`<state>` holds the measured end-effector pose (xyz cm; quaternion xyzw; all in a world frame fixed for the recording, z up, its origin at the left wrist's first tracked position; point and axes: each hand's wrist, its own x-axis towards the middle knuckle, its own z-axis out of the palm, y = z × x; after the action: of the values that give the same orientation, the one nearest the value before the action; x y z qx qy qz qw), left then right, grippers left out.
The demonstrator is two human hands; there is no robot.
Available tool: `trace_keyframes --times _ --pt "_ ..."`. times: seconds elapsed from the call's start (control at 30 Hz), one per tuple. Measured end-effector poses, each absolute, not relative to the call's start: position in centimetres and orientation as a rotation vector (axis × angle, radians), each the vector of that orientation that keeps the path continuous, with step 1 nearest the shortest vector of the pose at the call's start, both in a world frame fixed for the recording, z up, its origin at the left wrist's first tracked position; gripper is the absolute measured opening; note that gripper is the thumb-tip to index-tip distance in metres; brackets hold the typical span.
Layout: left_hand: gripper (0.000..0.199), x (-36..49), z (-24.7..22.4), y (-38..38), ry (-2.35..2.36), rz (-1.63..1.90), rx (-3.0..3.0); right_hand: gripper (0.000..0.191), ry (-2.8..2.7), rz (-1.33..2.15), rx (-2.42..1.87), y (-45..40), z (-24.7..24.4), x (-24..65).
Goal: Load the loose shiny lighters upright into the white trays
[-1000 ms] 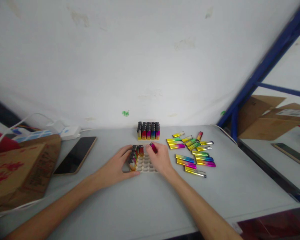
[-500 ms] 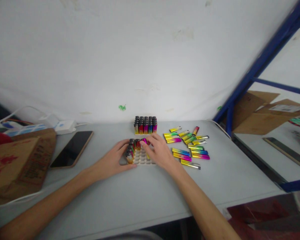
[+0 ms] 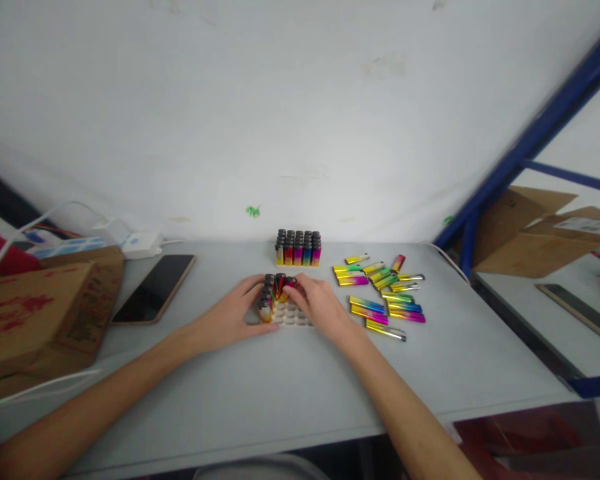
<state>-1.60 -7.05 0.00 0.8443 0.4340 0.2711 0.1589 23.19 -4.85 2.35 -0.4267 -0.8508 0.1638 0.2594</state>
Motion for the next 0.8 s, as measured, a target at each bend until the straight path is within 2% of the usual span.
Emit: trace_keyframes --times 0.1,0.2,0.37,0.6,0.7,0.8 --pt "0.074 -1.6 0.0 -7.0 1.241 0.774 2.411 0.021 -2.458 0.153 -1.179 -5.2 2.8 22.4" --pt "0.073 -1.7 0.0 -7.0 1.244 0.760 2.426 0.025 -2.515 -0.044 -1.236 -5.5 3.1 21.9" --pt "0.070 -1.8 0.1 -6.9 1.239 0.768 2.436 0.042 -2.440 0.080 -1.274 -4.5 3.3 24.6" --pt "0.074 -1.9 0.2 -6.8 1.254 0.729 2.443 0.035 -2.210 -0.023 -1.455 -0.7 2.7 31.8" --pt "0.071 -2.0 0.1 -6.8 1.242 0.738 2.454 0.049 -2.186 -0.102 -1.649 0.4 1.8 33.0" --pt "0.072 -2.1 -0.3 -6.6 1.248 0.746 2.471 0.062 -2.152 -0.011 -1.996 0.8 1.5 33.2"
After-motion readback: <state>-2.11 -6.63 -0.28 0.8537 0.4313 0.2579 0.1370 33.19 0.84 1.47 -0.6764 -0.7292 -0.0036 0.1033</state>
